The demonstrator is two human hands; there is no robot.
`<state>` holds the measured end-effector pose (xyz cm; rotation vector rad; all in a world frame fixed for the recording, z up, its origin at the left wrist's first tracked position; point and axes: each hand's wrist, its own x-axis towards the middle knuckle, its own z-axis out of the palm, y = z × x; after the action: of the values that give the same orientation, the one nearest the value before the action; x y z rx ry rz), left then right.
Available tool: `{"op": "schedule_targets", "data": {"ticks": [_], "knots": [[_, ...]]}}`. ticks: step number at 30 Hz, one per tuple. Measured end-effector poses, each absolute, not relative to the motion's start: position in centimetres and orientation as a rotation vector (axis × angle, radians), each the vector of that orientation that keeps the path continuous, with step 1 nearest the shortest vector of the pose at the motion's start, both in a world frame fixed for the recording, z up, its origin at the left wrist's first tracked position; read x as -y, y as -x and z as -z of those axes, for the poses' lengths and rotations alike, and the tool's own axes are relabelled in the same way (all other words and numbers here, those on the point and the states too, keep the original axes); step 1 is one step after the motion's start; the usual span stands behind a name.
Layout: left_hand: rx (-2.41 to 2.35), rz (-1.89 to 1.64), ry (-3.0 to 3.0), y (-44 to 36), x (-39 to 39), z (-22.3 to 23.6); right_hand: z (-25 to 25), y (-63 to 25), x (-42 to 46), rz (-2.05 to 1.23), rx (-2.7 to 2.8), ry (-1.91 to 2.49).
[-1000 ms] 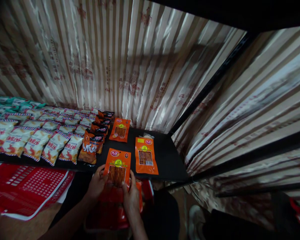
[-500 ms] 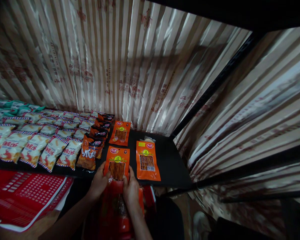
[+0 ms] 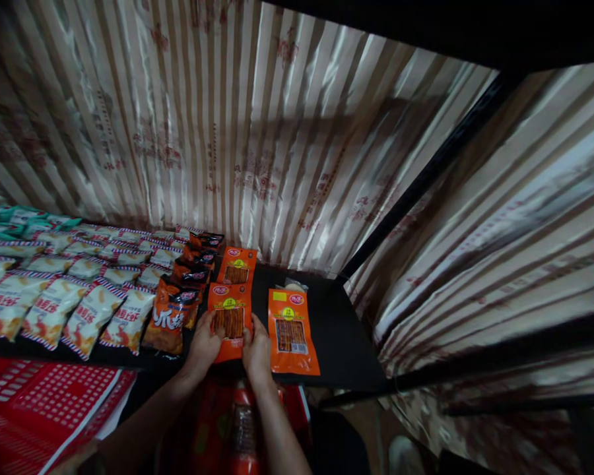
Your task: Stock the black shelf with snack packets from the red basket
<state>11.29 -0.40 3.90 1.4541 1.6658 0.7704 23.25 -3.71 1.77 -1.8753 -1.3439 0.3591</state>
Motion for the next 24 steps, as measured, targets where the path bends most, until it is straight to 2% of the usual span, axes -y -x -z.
{"op": "schedule_targets", "data": {"ticks": [14,24], "knots": [[-1.703,-0.618,-1.582,-12.5,-3.9,-5.1,-1.5,-24.2,-0.8,-0.19,1.466,1.963],[-1.748,-0.649,-1.641,-13.8,-6.0,-6.7,-2.5,-24.4,-3.6,-0.179,1.428,2.001]]}}
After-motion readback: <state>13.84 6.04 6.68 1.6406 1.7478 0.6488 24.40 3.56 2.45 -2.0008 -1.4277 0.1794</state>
